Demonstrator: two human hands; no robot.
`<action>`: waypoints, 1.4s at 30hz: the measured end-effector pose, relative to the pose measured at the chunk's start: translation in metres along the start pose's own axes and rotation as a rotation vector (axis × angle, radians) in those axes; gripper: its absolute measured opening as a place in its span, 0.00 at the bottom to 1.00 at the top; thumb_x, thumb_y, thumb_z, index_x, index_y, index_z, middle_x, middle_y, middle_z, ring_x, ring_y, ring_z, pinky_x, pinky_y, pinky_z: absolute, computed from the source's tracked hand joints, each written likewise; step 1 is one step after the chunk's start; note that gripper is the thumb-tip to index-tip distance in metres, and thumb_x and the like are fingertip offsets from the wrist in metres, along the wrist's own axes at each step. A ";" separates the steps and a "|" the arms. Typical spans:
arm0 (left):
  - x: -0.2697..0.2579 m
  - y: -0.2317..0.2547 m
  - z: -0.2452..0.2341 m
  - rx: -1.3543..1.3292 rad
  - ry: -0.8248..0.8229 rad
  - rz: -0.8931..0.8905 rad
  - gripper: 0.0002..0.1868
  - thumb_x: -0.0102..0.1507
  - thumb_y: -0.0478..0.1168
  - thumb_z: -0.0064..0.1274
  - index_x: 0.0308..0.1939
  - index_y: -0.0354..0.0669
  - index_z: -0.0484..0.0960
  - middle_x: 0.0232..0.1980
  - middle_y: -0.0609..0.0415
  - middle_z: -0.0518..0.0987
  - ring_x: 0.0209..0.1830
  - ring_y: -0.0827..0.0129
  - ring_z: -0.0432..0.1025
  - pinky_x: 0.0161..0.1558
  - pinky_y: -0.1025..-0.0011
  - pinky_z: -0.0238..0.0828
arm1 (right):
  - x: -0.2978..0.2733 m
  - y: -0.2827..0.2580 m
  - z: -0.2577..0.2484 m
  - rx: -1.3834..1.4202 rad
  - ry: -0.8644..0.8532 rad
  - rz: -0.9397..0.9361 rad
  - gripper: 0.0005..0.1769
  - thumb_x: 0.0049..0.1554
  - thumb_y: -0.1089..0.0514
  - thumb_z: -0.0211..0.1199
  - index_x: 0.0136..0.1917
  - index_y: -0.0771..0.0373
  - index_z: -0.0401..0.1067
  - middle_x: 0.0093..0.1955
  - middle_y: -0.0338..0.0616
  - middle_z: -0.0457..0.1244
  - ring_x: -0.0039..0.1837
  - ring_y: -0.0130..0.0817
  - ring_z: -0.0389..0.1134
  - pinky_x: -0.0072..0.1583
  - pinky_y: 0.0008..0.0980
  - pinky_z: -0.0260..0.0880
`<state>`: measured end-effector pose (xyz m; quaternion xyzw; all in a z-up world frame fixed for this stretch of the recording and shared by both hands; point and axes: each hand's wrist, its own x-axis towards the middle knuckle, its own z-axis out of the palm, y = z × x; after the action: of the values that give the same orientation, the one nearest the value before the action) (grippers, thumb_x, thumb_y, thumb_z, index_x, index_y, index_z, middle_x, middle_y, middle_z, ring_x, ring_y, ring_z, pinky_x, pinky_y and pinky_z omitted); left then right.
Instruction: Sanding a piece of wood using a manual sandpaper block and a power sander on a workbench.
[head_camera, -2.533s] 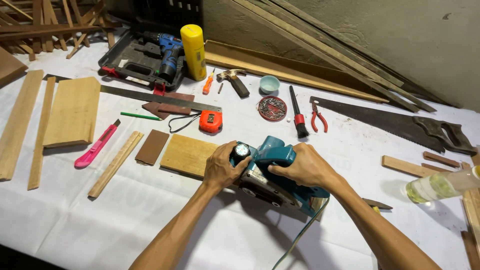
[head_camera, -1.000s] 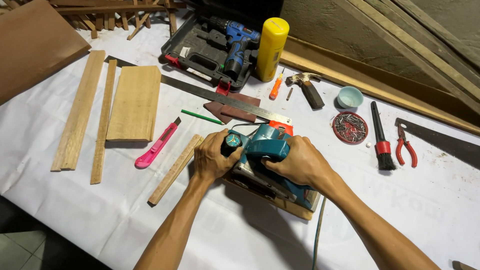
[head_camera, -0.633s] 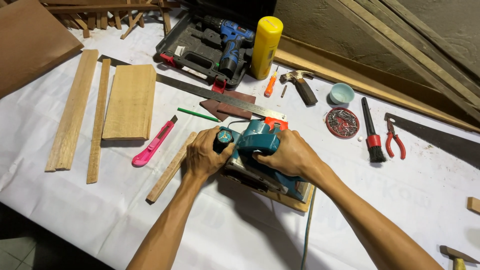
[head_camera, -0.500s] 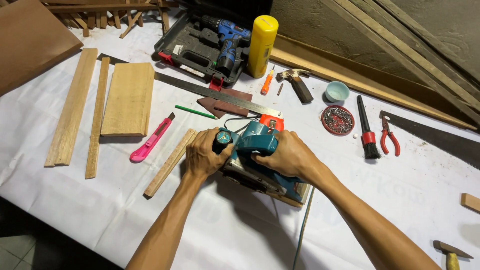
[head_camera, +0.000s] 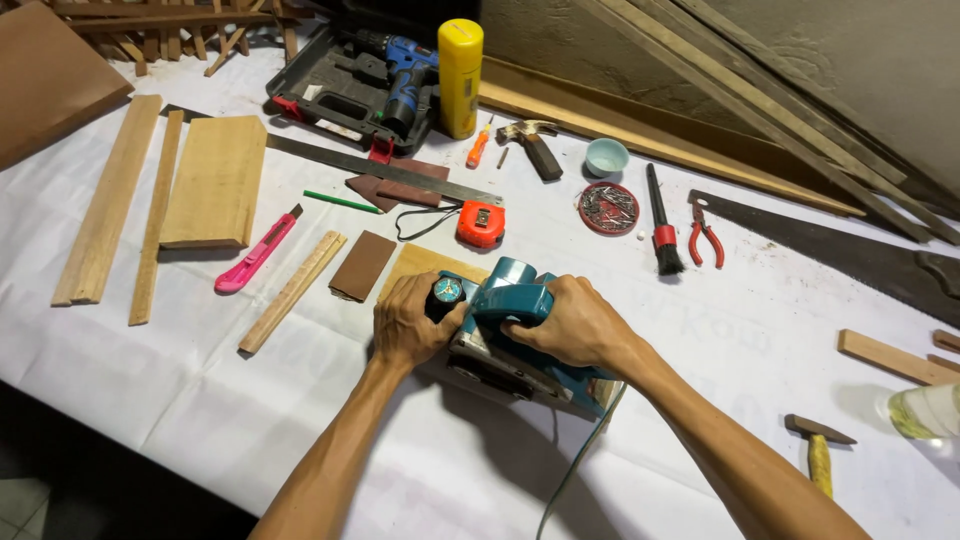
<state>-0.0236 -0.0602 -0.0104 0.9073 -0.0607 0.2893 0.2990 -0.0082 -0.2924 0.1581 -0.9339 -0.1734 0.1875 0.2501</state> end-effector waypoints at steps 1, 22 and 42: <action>-0.002 0.005 0.004 -0.005 0.001 0.010 0.30 0.59 0.61 0.57 0.44 0.36 0.80 0.39 0.44 0.82 0.41 0.53 0.78 0.35 0.57 0.76 | -0.007 0.006 -0.001 0.000 0.010 0.004 0.24 0.45 0.47 0.72 0.46 0.70 0.80 0.33 0.56 0.72 0.33 0.41 0.74 0.41 0.39 0.77; 0.034 0.164 0.127 -0.124 -0.218 0.166 0.25 0.55 0.57 0.66 0.36 0.39 0.78 0.31 0.47 0.79 0.33 0.58 0.76 0.29 0.59 0.74 | -0.072 0.205 -0.066 0.042 0.159 0.090 0.21 0.43 0.43 0.73 0.33 0.65 0.79 0.25 0.48 0.69 0.25 0.35 0.68 0.34 0.37 0.71; 0.032 0.181 0.124 -0.078 -0.327 0.167 0.23 0.54 0.54 0.64 0.32 0.41 0.72 0.29 0.46 0.76 0.31 0.56 0.71 0.32 0.56 0.70 | -0.087 0.213 -0.058 -0.040 0.328 0.046 0.29 0.40 0.40 0.74 0.49 0.62 0.79 0.35 0.49 0.72 0.37 0.41 0.76 0.45 0.37 0.76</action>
<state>0.0124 -0.2769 0.0182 0.9218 -0.1946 0.1591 0.2951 -0.0097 -0.5257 0.1141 -0.9605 -0.1123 0.0346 0.2521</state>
